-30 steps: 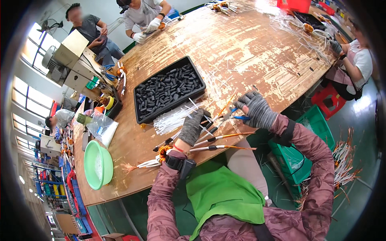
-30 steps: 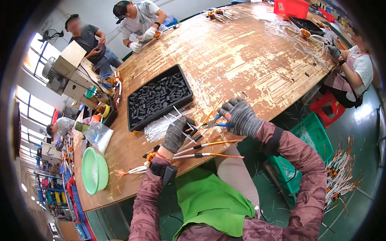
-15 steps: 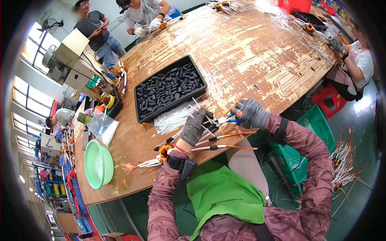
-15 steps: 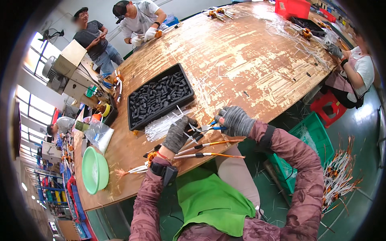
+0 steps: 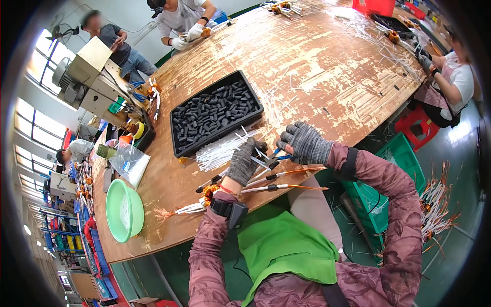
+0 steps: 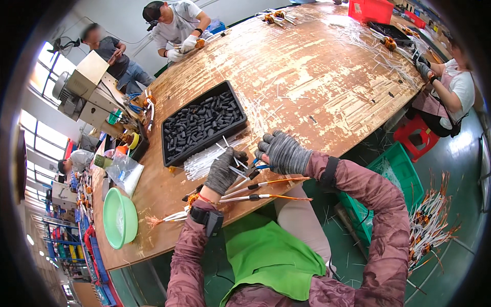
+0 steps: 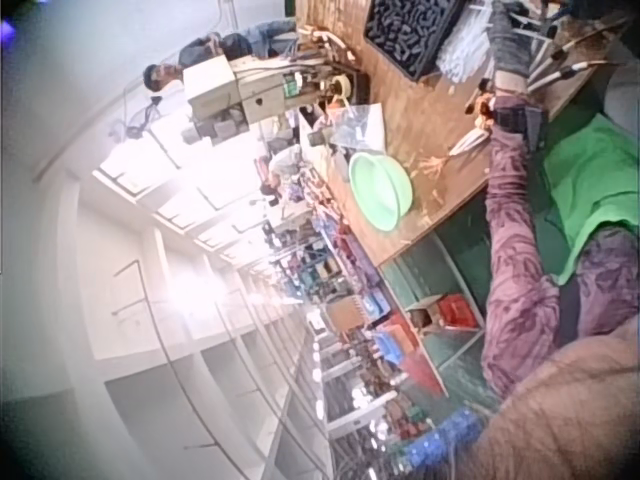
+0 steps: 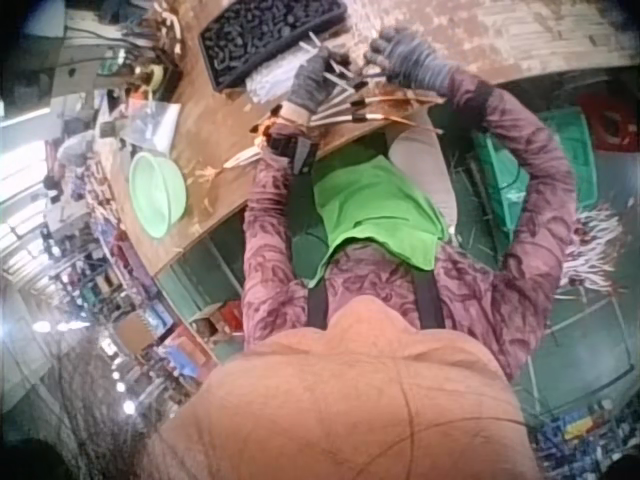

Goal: Assembling and grouping wire harnesses with cable ties on a production floor.

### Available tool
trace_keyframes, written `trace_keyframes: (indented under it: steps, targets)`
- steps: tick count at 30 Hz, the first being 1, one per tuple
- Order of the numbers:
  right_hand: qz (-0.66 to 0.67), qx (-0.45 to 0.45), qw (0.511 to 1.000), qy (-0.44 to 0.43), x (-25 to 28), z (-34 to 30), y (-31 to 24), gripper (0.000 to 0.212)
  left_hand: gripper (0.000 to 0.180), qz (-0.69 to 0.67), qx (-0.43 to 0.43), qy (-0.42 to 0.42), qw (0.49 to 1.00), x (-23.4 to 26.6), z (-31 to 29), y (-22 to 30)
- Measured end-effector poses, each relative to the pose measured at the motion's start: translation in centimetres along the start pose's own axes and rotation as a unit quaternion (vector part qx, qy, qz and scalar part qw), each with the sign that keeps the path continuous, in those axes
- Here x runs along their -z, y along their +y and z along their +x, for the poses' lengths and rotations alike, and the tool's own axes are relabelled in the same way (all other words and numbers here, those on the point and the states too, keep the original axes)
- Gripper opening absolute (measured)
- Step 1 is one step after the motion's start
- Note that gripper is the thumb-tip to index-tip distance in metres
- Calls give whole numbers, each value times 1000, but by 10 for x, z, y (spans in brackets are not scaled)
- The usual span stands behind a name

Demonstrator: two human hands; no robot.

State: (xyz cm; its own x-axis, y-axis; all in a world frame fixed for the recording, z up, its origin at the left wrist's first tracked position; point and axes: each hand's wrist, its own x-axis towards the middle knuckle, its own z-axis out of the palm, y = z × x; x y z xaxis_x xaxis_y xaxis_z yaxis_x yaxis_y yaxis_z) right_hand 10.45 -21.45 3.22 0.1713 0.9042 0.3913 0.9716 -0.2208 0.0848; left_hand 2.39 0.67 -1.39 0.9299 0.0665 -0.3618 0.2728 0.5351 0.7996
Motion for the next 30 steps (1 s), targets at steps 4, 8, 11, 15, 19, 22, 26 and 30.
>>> trace_keyframes:
  steps: [4, 8, 11, 15, 19, 22, 26, 30]
  targets:
    - [45, -11, 996, -73, -10, -1, -2, 28, 34, 45, 6, 14, 999, 6, -4, 2]
    - [119, -62, 990, -53, -5, -16, 10, 30, 36, 109, -86, 50, 989, -7, -16, 6]
    - [77, -172, 982, -4, 0, -31, 38, 32, 29, 448, -379, 33, 809, 27, -13, 71]
    - [-45, -272, 961, -20, -2, -79, 95, 39, 29, 520, -266, 178, 792, 33, -25, 174]
    - [-32, -385, 917, -95, -17, -114, 118, 40, 59, 755, -365, 264, 476, 90, -21, 172]
    - [11, -346, 938, -23, -20, -132, 118, 41, 54, 608, -362, 126, 695, 37, -62, 136]
    - [92, -460, 883, -28, -13, -76, 131, 51, 44, 632, -314, 191, 682, 74, -105, 108]
    - [339, -571, 719, 204, 0, -85, 170, 46, 35, 637, -309, 143, 692, 75, -120, 79]
